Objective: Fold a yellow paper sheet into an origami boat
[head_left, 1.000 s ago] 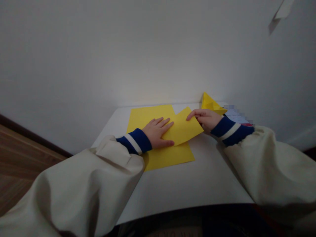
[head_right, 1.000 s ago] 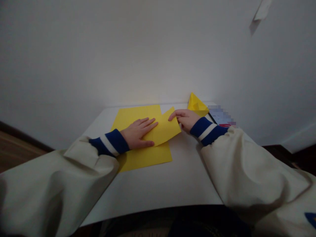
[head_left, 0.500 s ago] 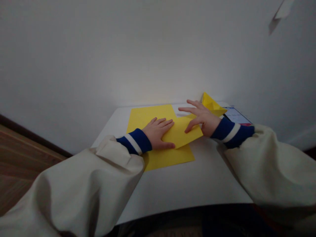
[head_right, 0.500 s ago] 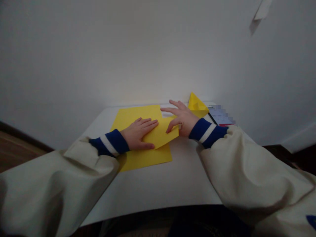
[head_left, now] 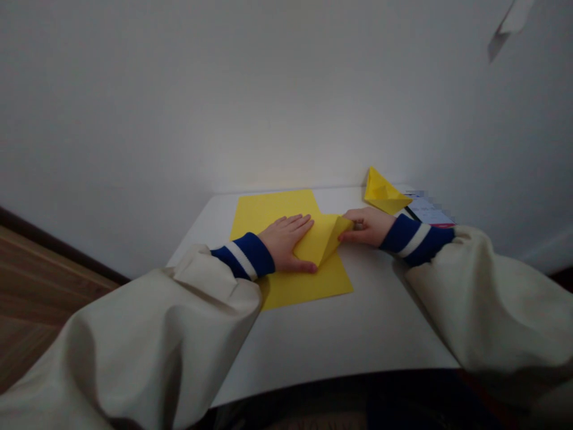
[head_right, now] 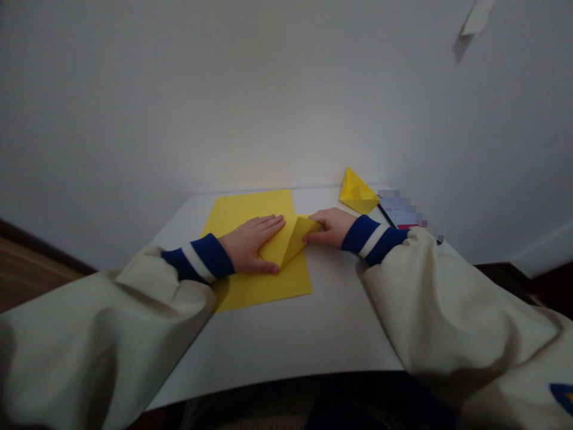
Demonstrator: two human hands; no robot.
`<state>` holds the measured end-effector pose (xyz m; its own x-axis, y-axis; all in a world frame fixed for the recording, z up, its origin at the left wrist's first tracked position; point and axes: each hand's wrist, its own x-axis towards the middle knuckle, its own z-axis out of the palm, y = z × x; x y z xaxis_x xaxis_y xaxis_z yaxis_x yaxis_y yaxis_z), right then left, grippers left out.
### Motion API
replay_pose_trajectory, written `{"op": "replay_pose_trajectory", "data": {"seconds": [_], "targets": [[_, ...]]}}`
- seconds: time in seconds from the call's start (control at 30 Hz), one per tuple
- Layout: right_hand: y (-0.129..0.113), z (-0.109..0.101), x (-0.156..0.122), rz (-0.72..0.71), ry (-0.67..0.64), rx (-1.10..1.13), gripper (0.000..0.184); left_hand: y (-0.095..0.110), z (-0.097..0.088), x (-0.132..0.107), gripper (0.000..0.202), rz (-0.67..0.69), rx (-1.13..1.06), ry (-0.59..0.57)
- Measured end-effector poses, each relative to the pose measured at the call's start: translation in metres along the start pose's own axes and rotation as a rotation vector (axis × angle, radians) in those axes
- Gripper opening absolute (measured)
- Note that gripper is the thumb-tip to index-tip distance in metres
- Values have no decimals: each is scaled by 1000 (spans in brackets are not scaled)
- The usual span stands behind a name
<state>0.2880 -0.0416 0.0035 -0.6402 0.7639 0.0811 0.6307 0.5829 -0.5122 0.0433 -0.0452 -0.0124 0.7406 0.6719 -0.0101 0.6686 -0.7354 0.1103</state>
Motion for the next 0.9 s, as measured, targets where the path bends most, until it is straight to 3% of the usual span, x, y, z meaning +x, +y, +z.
{"op": "replay_pose_trajectory", "data": {"seconds": [0.23, 0.6, 0.9], "targets": [[-3, 3, 1, 89, 9, 62, 26, 1, -1, 0, 107, -3, 10, 0], [-13, 6, 12, 248, 92, -249, 29, 8, -8, 2, 104, -62, 10, -8], [-22, 9, 16, 265, 88, -424, 34, 10, -12, 1, 107, -65, 11, -9]]}}
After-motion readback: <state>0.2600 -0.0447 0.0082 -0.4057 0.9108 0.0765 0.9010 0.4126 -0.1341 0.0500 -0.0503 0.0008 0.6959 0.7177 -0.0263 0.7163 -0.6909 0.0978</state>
